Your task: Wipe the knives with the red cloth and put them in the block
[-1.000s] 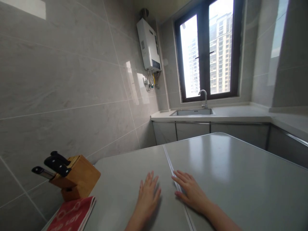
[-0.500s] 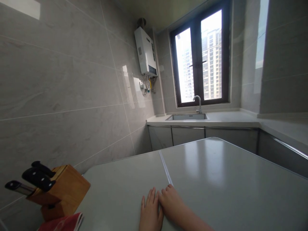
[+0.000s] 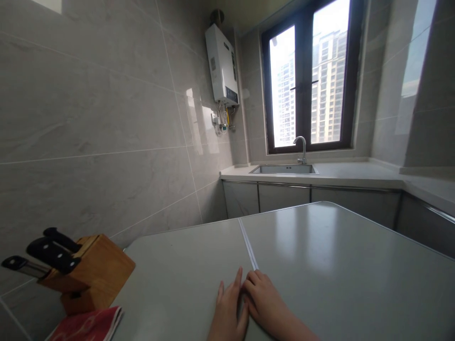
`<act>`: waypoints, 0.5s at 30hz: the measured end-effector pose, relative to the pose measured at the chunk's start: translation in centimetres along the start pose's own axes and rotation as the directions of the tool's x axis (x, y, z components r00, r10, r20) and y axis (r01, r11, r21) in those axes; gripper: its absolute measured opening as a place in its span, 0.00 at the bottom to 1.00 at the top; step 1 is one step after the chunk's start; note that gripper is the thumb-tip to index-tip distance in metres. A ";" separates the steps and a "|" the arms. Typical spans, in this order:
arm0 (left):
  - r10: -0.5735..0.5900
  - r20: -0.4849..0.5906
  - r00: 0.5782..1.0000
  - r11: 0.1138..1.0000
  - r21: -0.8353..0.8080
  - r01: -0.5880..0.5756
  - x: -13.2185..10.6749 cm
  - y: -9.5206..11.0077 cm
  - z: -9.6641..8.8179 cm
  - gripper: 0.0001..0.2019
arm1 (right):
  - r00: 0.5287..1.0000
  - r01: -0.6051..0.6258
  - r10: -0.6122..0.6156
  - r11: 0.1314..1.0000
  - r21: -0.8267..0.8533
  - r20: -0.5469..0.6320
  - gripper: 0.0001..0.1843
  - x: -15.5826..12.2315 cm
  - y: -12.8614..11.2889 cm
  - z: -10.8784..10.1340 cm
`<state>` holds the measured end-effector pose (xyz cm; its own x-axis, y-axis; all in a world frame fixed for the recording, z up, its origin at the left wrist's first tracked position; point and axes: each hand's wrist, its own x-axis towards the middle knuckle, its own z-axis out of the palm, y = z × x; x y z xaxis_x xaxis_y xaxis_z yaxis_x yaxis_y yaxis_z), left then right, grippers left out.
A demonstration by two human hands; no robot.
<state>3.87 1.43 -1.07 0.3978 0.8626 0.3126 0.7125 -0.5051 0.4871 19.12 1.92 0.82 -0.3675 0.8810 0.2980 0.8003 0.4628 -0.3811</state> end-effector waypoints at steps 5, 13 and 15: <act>0.064 -0.121 0.991 0.997 -0.031 -0.068 0.1 -0.7 0.3 0.28 | 0.998 -0.040 0.041 0.999 -0.036 0.046 0.15 0.2 -0.5 -0.1; 0.067 -0.133 0.989 0.988 -0.127 -0.084 0.6 -2.0 0.6 0.17 | 0.999 -0.035 0.034 0.999 0.013 0.017 0.15 0.0 0.1 -0.2; 0.042 -0.133 0.990 0.982 -0.175 -0.065 0.6 -1.8 0.4 0.17 | 0.999 -0.032 0.033 0.999 0.030 -0.011 0.15 -0.1 0.1 -0.1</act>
<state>3.04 2.81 -2.06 0.3468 0.8293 0.4382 0.5732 -0.5572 0.6008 19.31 1.86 0.85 -0.3359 0.8944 0.2952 0.7972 0.4369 -0.4166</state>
